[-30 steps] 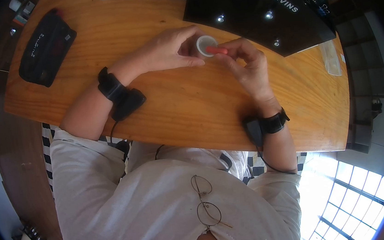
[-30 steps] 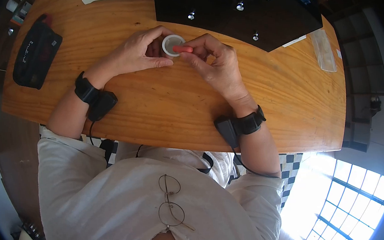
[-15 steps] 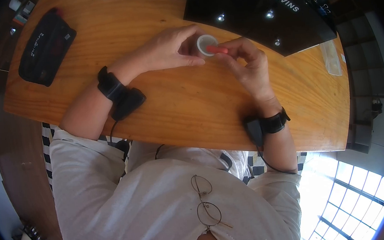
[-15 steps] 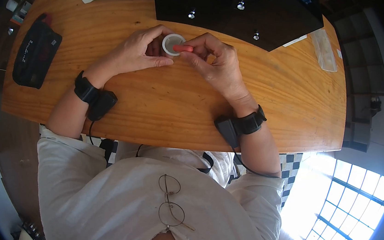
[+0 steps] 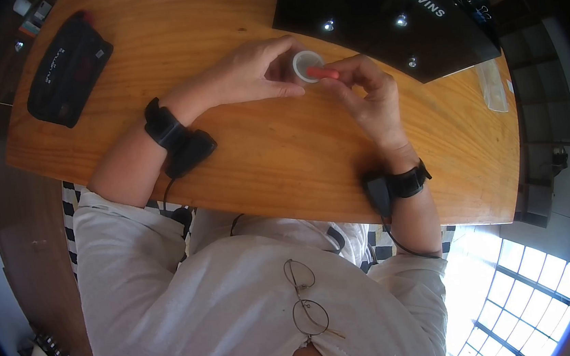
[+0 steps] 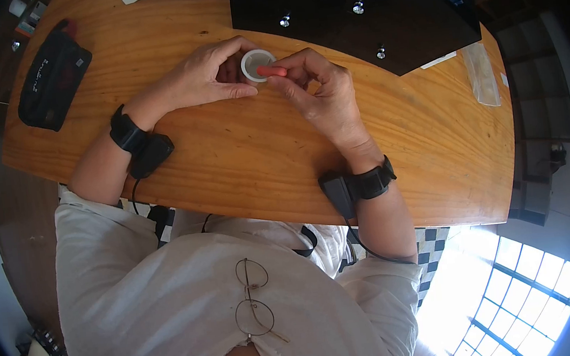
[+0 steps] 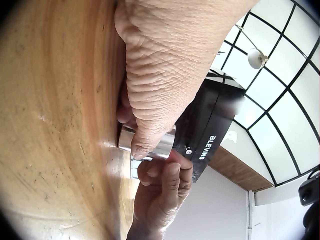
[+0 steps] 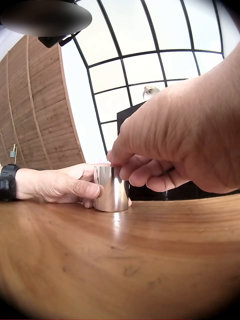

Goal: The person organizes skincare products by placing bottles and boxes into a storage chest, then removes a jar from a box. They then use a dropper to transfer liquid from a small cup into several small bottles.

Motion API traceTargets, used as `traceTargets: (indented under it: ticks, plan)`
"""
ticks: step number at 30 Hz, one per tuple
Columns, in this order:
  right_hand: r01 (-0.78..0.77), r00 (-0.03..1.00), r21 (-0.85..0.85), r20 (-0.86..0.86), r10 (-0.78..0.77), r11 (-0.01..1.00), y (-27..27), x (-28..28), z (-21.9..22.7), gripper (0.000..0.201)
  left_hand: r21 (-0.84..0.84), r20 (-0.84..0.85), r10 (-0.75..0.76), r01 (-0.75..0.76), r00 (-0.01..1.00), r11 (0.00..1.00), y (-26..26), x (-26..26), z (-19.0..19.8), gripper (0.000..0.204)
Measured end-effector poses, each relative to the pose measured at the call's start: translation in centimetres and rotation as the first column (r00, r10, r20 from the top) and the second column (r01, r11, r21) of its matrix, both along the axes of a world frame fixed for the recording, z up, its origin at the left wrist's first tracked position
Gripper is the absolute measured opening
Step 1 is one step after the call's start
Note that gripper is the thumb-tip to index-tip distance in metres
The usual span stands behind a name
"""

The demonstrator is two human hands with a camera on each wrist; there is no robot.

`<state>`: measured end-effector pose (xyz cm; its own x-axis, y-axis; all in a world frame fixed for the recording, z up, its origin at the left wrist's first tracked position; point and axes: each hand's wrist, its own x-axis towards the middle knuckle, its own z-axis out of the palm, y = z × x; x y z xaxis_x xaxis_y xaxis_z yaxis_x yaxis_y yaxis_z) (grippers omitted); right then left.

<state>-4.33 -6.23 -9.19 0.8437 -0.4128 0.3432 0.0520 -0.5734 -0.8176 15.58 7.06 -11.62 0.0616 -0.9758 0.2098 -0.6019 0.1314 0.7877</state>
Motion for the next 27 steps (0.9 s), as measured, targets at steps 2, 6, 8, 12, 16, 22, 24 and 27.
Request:
traceTargets:
  ticks: [2,6,8,12,16,22,24,27]
  plan:
    - [-0.001,1.0,0.0,0.005,0.001,1.0,0.04,0.02,0.04,0.012,-0.007,0.005,0.002,-0.002,1.0,1.0,0.01,-0.01,-0.08,0.049]
    - [0.003,1.0,0.007,0.007,-0.003,1.0,0.02,0.02,-0.04,0.012,0.002,0.01,0.002,-0.002,1.0,1.0,0.03,0.02,0.03,0.049]
    - [0.002,1.0,0.001,0.001,-0.002,1.0,-0.03,0.0,-0.07,0.012,-0.008,0.014,0.004,-0.003,1.0,1.0,0.02,0.0,-0.03,0.049]
    - [-0.001,1.0,-0.013,-0.004,0.001,1.0,-0.06,-0.01,-0.04,0.013,-0.037,0.025,0.007,-0.006,1.0,0.999,-0.03,-0.01,-0.33,0.049]
    - [0.001,1.0,-0.006,0.011,-0.001,1.0,-0.01,0.03,-0.07,0.012,0.009,-0.004,0.004,-0.004,1.0,1.0,0.04,-0.06,0.05,0.049]
    - [-0.001,1.0,0.002,0.001,0.001,1.0,0.0,-0.03,0.02,0.012,-0.029,0.004,0.004,-0.004,1.0,1.0,-0.01,-0.04,-0.18,0.048]
    - [-0.004,1.0,0.003,0.007,0.004,1.0,0.0,-0.02,0.05,0.013,-0.017,0.016,0.006,-0.006,1.0,1.0,0.03,-0.08,0.03,0.048]
    - [0.01,1.0,-0.004,-0.011,-0.01,1.0,-0.07,-0.05,-0.1,0.012,-0.013,0.018,0.007,-0.007,1.0,1.0,0.02,-0.09,0.08,0.048]
